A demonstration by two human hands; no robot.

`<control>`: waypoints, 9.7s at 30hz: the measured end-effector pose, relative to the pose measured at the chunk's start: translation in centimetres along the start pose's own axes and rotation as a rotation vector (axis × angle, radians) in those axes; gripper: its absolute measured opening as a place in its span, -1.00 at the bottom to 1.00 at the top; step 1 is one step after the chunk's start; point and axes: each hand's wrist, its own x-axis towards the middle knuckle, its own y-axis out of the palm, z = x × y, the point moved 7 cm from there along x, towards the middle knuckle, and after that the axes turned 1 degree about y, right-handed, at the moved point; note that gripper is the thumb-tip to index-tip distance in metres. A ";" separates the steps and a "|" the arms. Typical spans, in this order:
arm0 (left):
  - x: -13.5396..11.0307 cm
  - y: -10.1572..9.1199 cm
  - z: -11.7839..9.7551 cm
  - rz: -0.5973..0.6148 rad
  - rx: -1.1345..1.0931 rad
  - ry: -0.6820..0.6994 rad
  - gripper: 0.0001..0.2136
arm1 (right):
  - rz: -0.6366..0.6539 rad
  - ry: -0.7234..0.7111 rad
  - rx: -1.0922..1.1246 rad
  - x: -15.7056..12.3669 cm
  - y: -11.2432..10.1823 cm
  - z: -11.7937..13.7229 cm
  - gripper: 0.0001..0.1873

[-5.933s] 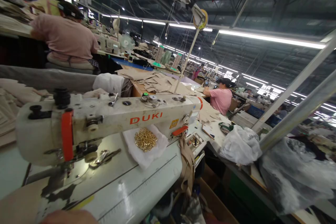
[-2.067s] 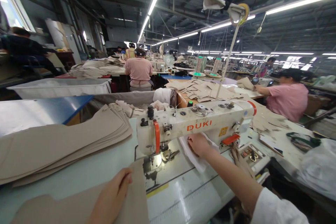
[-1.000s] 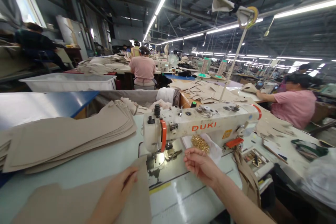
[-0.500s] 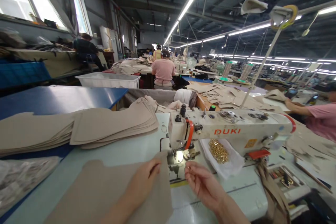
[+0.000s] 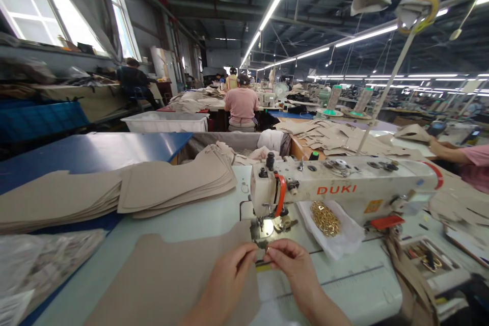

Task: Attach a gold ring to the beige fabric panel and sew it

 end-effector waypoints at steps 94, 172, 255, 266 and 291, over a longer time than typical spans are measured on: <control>-2.2 0.2 1.0 0.032 -0.628 -0.424 -0.78 | 0.056 -0.274 -0.270 -4.0 2.6 1.0 -0.91; 1.6 1.7 1.2 -0.071 0.525 0.583 -0.81 | 0.351 -0.480 -1.301 0.7 2.9 2.2 -0.83; 1.4 2.2 0.8 -0.010 0.593 0.608 -0.73 | 0.472 -1.076 -1.488 -2.6 5.0 1.0 -0.88; 1.3 1.7 1.3 -0.037 0.481 0.571 -0.76 | 0.440 -1.139 -1.538 -1.7 5.1 1.1 -0.90; 5.6 3.6 1.3 -0.015 0.442 0.593 -0.74 | 0.313 -1.085 -1.599 1.6 3.1 2.9 -0.95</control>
